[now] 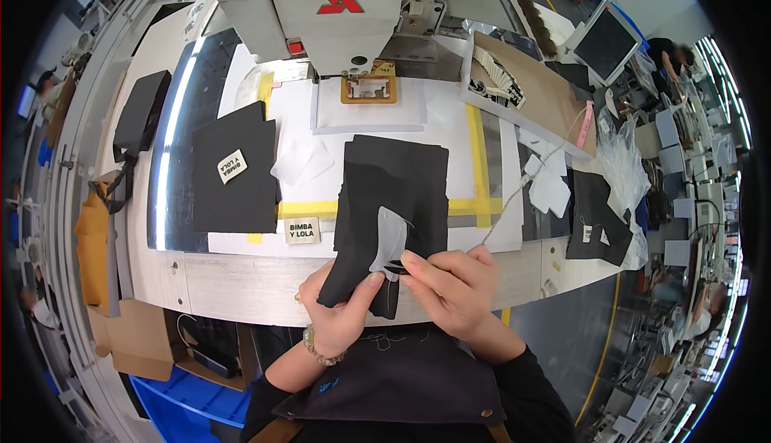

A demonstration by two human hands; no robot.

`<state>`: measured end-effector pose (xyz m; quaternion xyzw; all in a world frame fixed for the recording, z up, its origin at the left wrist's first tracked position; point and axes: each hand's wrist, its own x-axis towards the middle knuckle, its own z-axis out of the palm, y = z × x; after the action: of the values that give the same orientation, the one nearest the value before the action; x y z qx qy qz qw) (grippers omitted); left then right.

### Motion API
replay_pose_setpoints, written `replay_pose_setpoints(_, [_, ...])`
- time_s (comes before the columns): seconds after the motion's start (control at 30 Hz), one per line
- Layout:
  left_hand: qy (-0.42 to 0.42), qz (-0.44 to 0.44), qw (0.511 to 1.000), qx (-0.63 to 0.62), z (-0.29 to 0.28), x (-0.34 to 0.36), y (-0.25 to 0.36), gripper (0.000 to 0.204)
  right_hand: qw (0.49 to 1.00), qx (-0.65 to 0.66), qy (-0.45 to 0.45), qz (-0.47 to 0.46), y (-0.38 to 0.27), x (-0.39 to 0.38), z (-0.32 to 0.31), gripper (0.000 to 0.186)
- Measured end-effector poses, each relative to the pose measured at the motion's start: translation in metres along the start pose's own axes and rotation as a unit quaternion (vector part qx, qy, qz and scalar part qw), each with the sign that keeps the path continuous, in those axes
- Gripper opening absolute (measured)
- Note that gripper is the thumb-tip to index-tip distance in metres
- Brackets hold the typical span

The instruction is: The person uses a pair of scissors to trim the edges of a white brand label attached to a black fabric piece. They then remove the label from the fabric and place it on the table. The person repeats this process with another fabric piece, trimming the label and removing it.

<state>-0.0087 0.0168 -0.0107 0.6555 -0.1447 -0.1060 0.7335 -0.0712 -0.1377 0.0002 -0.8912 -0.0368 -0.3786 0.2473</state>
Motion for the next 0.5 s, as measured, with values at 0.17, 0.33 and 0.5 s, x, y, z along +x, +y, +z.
replay_pose_setpoints(0.17, [0.003,-0.005,1.0,-0.002,-0.001,0.0,0.0,0.01,0.998,-0.065,0.0,-0.026,-0.007,0.003,-0.004,0.04])
replay_pose_setpoints(0.33, [-0.005,-0.005,1.0,0.002,-0.001,0.0,0.0,0.011,0.995,-0.09,0.002,-0.041,-0.009,0.003,-0.002,0.037])
replay_pose_setpoints(0.5, [-0.03,-0.024,0.999,-0.016,-0.002,0.0,0.003,0.01,0.999,-0.038,-0.03,-0.008,-0.006,0.013,-0.001,0.033])
